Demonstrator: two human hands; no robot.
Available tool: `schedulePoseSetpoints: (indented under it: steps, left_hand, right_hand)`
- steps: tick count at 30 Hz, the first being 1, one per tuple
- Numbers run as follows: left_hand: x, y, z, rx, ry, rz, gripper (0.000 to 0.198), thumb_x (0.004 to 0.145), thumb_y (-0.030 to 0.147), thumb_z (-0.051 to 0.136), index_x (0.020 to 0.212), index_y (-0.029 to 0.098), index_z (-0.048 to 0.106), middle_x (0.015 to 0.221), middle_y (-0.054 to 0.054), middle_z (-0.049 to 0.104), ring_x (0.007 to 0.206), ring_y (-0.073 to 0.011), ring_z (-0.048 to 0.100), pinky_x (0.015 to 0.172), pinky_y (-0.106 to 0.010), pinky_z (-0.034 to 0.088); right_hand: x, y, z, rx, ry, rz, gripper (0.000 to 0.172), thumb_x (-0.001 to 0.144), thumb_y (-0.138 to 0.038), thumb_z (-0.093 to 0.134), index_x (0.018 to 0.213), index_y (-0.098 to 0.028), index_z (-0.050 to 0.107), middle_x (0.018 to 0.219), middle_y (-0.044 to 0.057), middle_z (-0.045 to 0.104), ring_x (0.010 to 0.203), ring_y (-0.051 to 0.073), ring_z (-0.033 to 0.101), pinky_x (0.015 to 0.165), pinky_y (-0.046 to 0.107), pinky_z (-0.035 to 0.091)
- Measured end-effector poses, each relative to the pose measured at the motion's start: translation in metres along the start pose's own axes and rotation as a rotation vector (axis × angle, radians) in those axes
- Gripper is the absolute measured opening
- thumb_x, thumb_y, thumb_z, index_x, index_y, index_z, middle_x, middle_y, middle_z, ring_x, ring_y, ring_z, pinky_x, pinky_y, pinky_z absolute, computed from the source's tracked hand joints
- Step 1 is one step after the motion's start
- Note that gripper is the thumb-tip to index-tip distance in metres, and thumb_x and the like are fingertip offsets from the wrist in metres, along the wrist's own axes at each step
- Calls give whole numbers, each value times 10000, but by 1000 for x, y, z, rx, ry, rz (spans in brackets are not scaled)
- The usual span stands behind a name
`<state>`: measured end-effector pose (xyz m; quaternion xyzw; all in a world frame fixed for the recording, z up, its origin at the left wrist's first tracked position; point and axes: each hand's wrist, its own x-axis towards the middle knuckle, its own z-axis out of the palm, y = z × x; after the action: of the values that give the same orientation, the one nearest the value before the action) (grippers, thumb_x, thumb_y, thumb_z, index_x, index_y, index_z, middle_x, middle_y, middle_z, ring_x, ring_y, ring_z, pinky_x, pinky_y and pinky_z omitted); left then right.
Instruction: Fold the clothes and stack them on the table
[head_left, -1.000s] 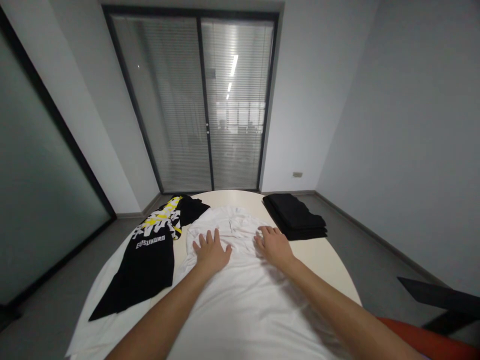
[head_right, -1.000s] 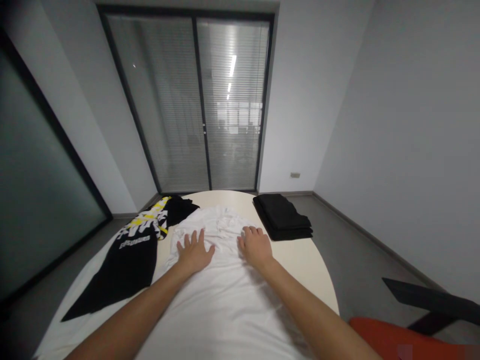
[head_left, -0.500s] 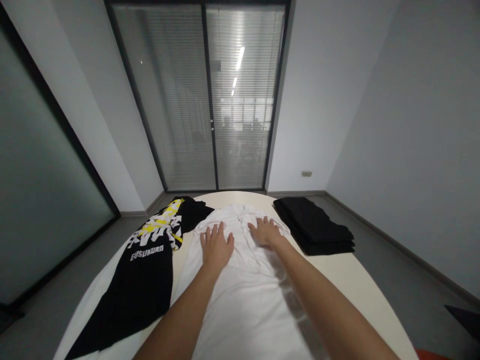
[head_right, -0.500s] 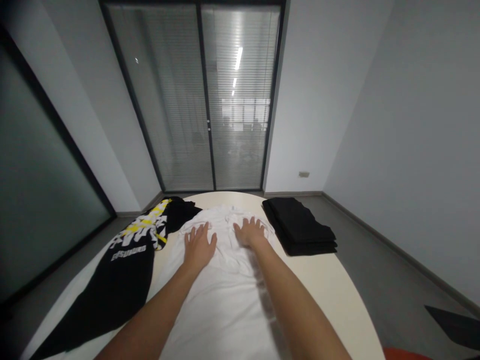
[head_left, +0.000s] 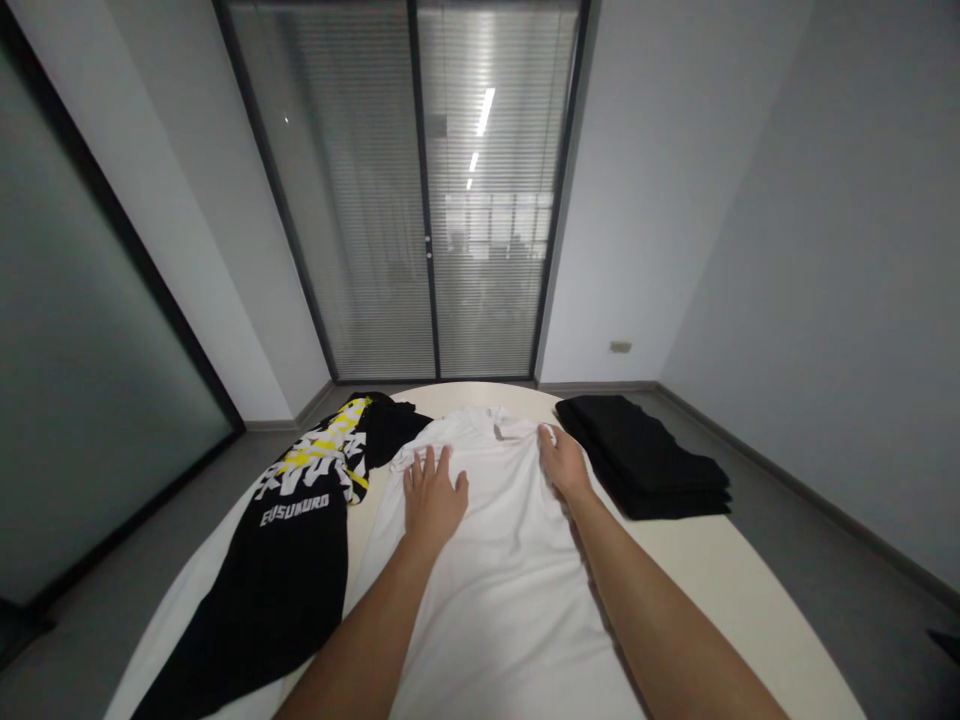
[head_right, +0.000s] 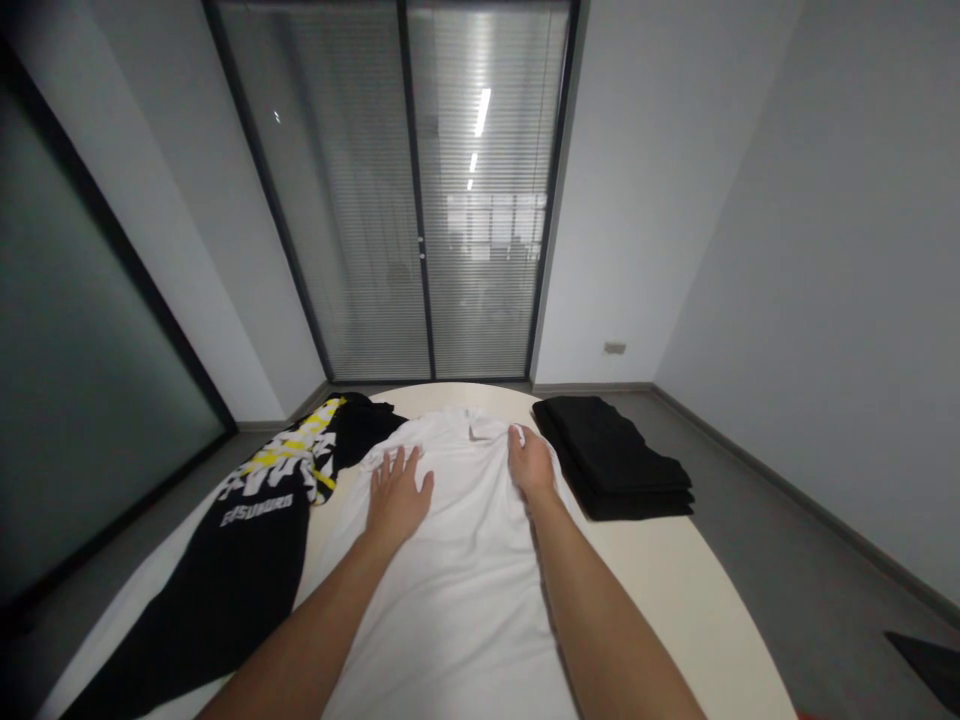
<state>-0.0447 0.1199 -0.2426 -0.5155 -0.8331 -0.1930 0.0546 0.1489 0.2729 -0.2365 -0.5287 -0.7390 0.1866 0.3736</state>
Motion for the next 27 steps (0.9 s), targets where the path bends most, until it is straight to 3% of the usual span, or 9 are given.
schedulePoseSetpoints:
  steps: [5, 10, 14, 16, 18, 22, 27]
  left_hand:
    - [-1, -3, -3, 26, 10, -54, 601, 953, 423, 440, 1498, 171, 431, 1574, -165, 363, 1469, -391, 268, 1179, -547, 223]
    - [-2, -5, -2, 40, -3, -105, 636, 931, 433, 453, 1504, 159, 415, 1593, -177, 319, 1476, -422, 222, 1175, -580, 192]
    - [-2, -5, -1, 57, -6, -128, 656, 918, 430, 459, 1509, 152, 398, 1599, -184, 300, 1480, -430, 202, 1172, -590, 186]
    - [-1, -5, 0, 58, -1, -129, 665, 916, 425, 464, 1517, 152, 378, 1597, -185, 306, 1482, -423, 203, 1173, -588, 185]
    - [-2, -5, 0, 51, 1, -129, 668, 916, 422, 466, 1519, 151, 367, 1597, -182, 307, 1484, -415, 201, 1175, -584, 185]
    - [-2, -5, 0, 52, -7, -124, 667, 923, 419, 460, 1522, 147, 357, 1603, -176, 296, 1489, -410, 189, 1177, -582, 185]
    - [-1, -3, -1, 91, -22, -147, 665, 930, 422, 460, 1534, 171, 342, 1610, -149, 293, 1493, -393, 189, 1184, -563, 193]
  right_hand:
    - [3, 5, -11, 180, 170, 54, 661, 975, -585, 206, 1139, -130, 657, 1083, 177, 717, 1032, 291, 655, 909, 365, 474]
    - [8, 1, -20, 202, 216, 101, 620, 960, -581, 200, 1038, -155, 643, 1035, 180, 712, 1010, 296, 651, 897, 377, 471]
    - [24, -2, -34, 182, 208, 202, 550, 837, -628, 514, 1104, -152, 584, 989, 163, 709, 929, 298, 663, 819, 376, 493]
    - [33, -1, -43, 161, 165, 202, 591, 704, -502, 712, 1149, -146, 556, 987, 146, 707, 886, 279, 662, 784, 357, 499]
    - [42, 4, -52, 162, 154, 203, 574, 641, -372, 756, 1133, -142, 568, 967, 128, 705, 848, 257, 655, 761, 344, 502]
    - [52, 24, -70, 281, 301, 189, 481, 666, -351, 709, 1098, -156, 623, 957, 97, 695, 833, 230, 642, 766, 341, 514]
    - [60, 53, -82, 576, 509, 231, 553, 644, -337, 719, 1156, -158, 611, 927, 58, 668, 806, 193, 623, 721, 304, 538]
